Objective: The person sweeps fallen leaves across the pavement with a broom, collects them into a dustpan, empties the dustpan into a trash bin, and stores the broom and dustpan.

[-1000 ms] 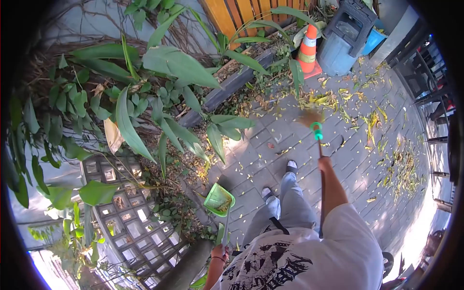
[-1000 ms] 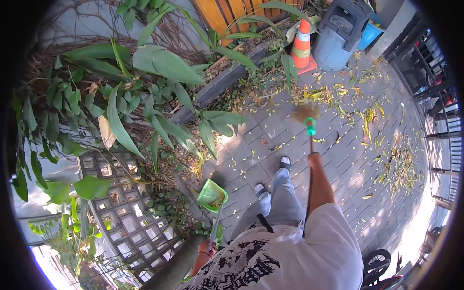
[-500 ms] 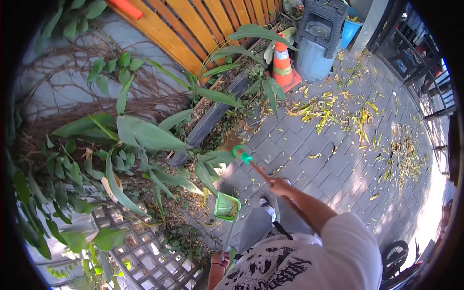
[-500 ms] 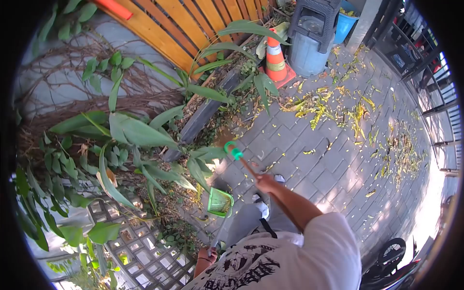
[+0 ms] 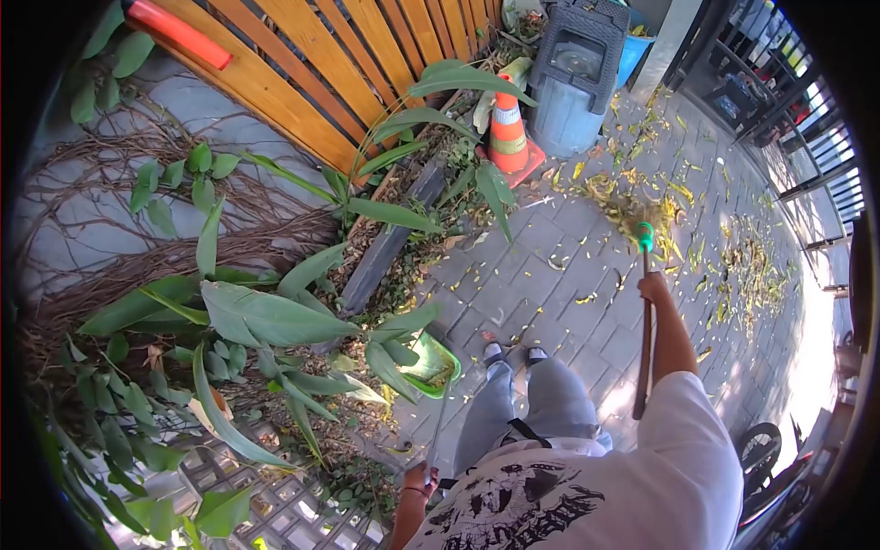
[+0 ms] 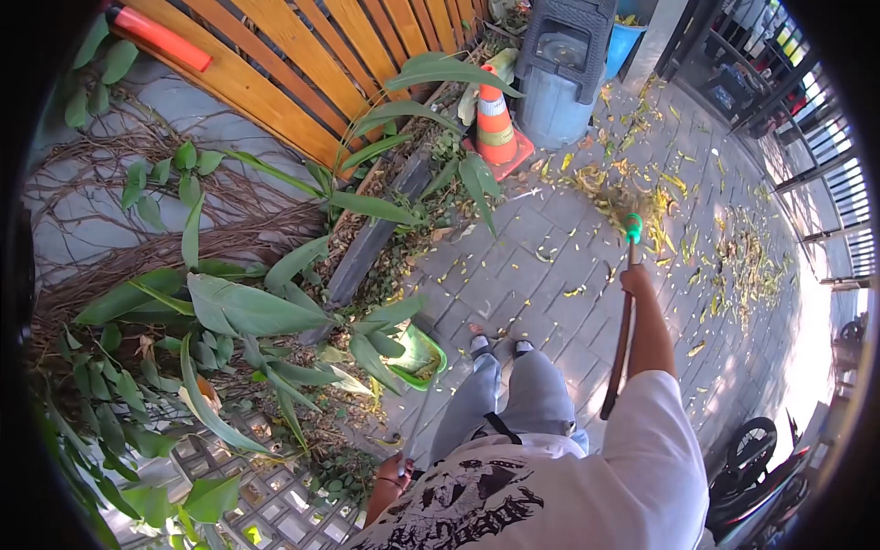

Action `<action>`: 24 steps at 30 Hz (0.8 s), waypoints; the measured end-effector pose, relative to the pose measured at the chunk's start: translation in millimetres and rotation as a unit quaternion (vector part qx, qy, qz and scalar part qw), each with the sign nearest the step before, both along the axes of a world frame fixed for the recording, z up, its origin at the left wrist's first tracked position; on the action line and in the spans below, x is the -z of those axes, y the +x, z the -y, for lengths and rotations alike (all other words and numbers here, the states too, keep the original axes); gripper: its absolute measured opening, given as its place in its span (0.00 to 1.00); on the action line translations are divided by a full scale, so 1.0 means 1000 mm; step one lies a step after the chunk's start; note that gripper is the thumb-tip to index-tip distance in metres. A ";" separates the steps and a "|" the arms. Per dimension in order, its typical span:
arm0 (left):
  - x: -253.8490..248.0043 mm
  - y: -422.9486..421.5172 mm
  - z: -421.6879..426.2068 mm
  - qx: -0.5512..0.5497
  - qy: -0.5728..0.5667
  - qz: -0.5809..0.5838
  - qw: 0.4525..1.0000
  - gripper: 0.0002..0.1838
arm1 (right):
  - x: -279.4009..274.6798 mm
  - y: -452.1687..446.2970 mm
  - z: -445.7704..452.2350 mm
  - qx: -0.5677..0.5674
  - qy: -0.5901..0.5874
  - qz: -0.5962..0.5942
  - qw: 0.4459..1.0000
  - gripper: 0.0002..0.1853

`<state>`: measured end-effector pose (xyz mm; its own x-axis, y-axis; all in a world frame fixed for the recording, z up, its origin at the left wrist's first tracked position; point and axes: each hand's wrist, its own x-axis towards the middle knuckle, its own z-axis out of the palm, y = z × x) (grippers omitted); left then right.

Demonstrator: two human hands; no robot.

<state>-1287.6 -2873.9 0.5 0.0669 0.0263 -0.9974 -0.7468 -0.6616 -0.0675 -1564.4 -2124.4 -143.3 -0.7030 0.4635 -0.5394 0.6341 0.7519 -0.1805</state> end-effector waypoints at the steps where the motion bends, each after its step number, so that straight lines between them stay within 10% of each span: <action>1: -0.005 -0.011 -0.005 0.035 -0.011 -0.022 0.999 0.09 | -0.068 -0.001 0.015 0.069 0.011 0.032 0.997 0.08; 8: -0.001 -0.070 -0.025 0.130 -0.040 -0.017 0.991 0.09 | -0.150 0.007 0.130 0.100 -0.263 -0.005 0.960 0.28; 11: -0.005 -0.103 -0.039 0.134 -0.068 -0.001 0.989 0.10 | -0.068 -0.041 0.207 -0.244 -0.231 -0.033 0.941 0.27; 16: -0.027 -0.156 -0.072 0.149 -0.041 0.013 0.988 0.10 | -0.031 -0.143 0.261 0.007 -0.360 0.052 0.931 0.24; 24: -0.026 -0.208 -0.122 0.216 -0.086 -0.021 0.972 0.08 | 0.025 -0.087 -0.005 0.151 -0.036 -0.084 0.984 0.16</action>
<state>-1495.4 -2751.7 26.3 -0.0056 -0.1621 -0.9868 -0.9570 -0.2853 0.0523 -1651.3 -2119.5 -168.8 -0.6214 0.6294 -0.4666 0.7832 0.5158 -0.3473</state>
